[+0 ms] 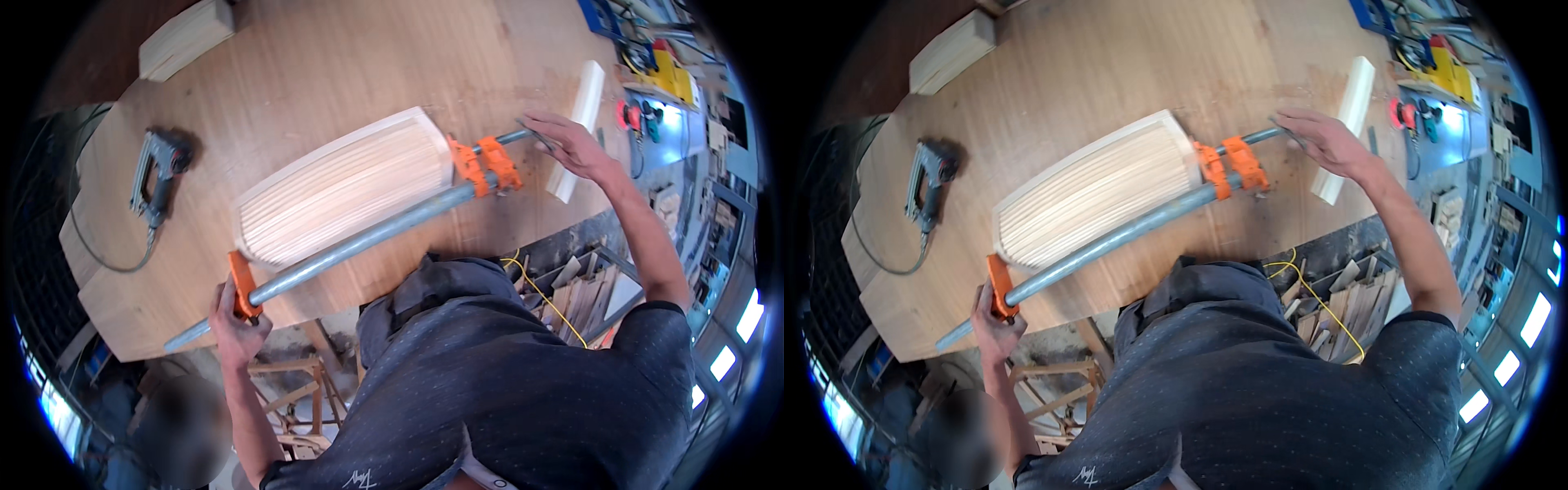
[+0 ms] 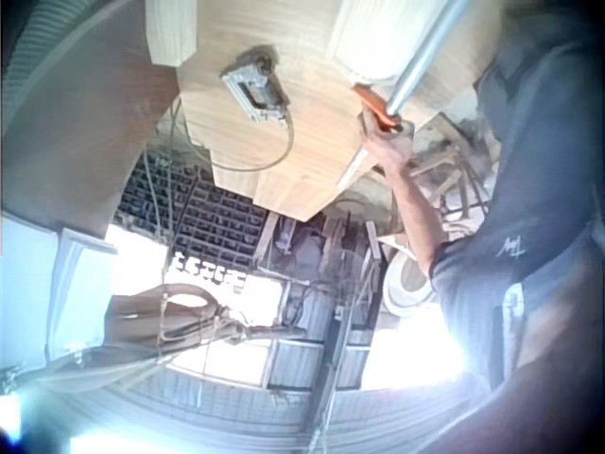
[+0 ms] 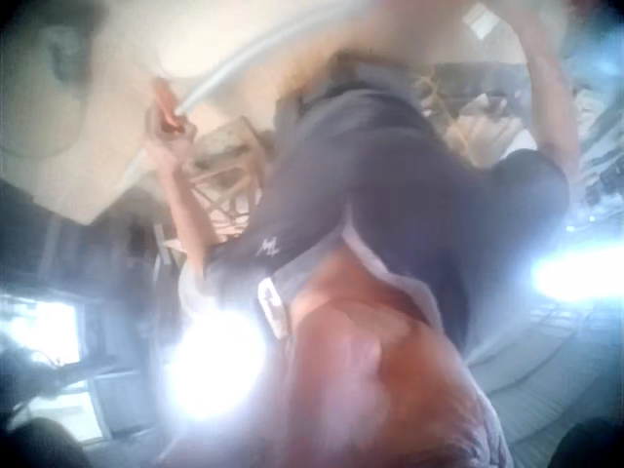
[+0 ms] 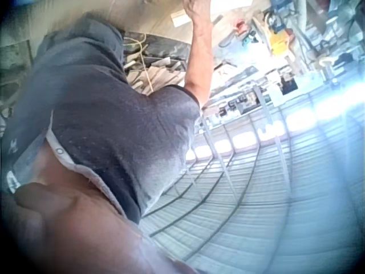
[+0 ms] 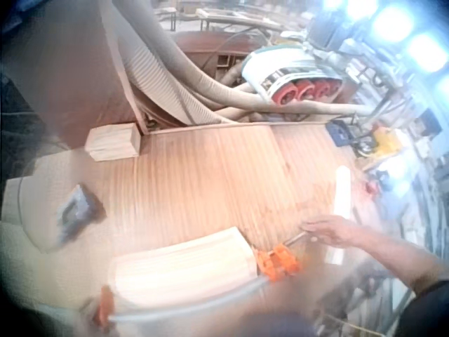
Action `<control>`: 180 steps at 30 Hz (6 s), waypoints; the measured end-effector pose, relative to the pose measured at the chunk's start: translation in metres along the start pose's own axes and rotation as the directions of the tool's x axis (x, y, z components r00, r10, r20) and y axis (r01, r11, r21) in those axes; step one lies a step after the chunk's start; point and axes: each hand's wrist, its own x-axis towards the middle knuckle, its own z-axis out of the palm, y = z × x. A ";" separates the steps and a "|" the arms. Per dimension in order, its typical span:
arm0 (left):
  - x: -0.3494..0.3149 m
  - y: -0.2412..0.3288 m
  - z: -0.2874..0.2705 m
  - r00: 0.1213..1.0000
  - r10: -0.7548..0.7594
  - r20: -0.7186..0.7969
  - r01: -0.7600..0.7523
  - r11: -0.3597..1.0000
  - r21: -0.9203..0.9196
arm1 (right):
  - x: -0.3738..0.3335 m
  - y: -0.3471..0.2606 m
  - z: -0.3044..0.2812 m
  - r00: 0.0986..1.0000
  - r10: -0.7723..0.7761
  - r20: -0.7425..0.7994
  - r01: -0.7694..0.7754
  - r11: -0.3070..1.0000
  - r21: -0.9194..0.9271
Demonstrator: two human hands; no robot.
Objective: The person assembles a wooden component by clamping a fluted piece to a flat board and securing it with a pneumatic nail gun. They then use a handheld router to shape the edges of the assembly. Finally, the person stacks the finished unit with other identical pieces.
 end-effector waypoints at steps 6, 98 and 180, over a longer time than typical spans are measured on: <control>0.003 0.000 0.001 0.999 0.032 0.036 -0.034 0.999 0.041 | 0.014 -0.001 0.003 0.923 0.380 0.060 -0.376 0.858 0.350; -0.002 0.002 0.015 0.998 0.047 -0.029 -0.044 0.995 0.086 | 0.001 -0.007 0.012 0.986 0.008 -0.168 0.017 0.989 0.146; 0.180 0.213 0.177 0.840 0.300 0.453 -0.428 0.879 0.211 | 0.030 0.028 0.034 0.918 -0.318 -0.238 0.291 0.946 -0.143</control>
